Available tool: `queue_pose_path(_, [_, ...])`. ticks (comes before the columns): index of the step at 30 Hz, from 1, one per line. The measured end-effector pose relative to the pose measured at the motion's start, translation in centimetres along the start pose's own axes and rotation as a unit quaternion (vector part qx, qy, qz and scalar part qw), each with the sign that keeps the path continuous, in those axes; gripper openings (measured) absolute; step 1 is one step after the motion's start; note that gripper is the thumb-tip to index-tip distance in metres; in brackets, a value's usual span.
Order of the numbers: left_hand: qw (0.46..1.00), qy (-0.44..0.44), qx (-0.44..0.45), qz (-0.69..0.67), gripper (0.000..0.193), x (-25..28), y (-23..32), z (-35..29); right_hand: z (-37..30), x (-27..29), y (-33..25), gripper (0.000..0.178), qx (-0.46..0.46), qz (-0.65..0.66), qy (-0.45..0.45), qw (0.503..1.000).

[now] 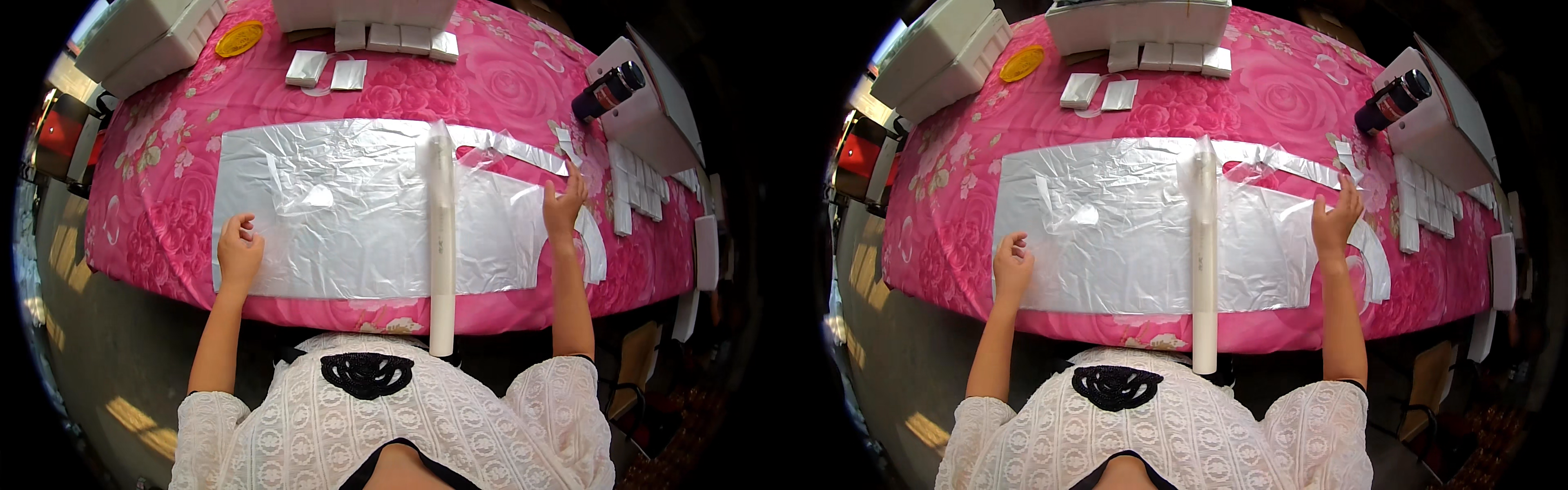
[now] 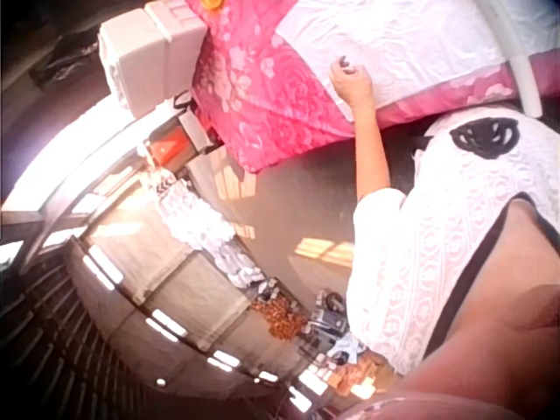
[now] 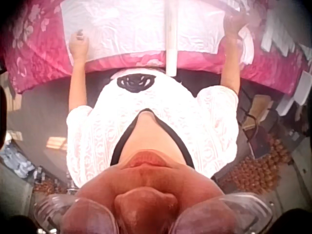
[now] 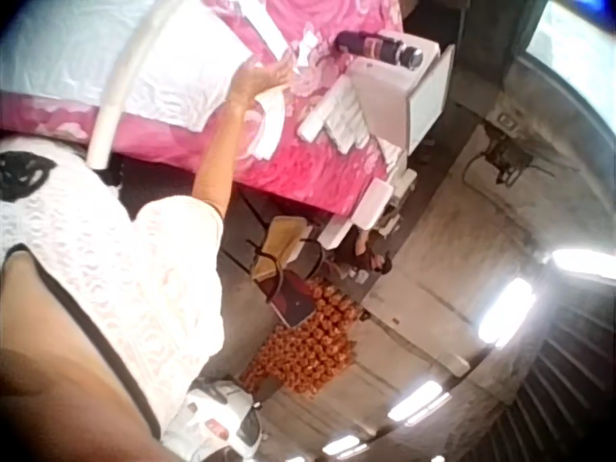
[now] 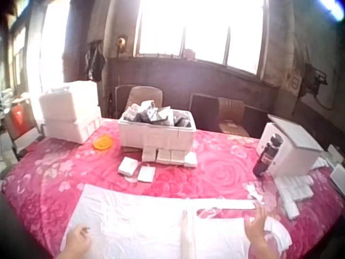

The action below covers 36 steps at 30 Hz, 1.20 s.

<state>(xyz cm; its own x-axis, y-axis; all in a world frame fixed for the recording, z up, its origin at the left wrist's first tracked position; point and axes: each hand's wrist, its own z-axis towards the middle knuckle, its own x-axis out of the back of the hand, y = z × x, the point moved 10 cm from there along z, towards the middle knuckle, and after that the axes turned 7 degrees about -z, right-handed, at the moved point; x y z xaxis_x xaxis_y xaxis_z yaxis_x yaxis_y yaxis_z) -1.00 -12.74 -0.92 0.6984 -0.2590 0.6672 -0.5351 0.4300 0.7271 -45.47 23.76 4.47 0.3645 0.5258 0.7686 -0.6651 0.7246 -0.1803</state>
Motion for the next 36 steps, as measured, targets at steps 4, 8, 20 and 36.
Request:
queue_pose_path(4, [0.974,0.117,-0.195,0.019,0.032,4.4,4.7,-1.4,-3.5,0.9,-13.7,0.054,0.185,0.128,-0.178,0.958])
queue_pose_path(8, [0.923,-0.032,-0.379,0.051,0.042,-1.0,12.5,-2.9,-3.6,-1.0,-19.8,0.057,0.229,0.136,-0.179,0.947])
queue_pose_path(20, [0.94,-0.201,-0.205,0.182,0.078,-10.0,4.8,-2.1,2.4,-7.7,9.3,0.036,-0.381,0.374,-0.003,0.845])
queue_pose_path(36, [0.97,-0.068,-0.226,0.055,0.044,-0.2,4.5,-3.5,-12.6,0.5,-21.6,0.056,0.371,0.203,-0.316,0.849])
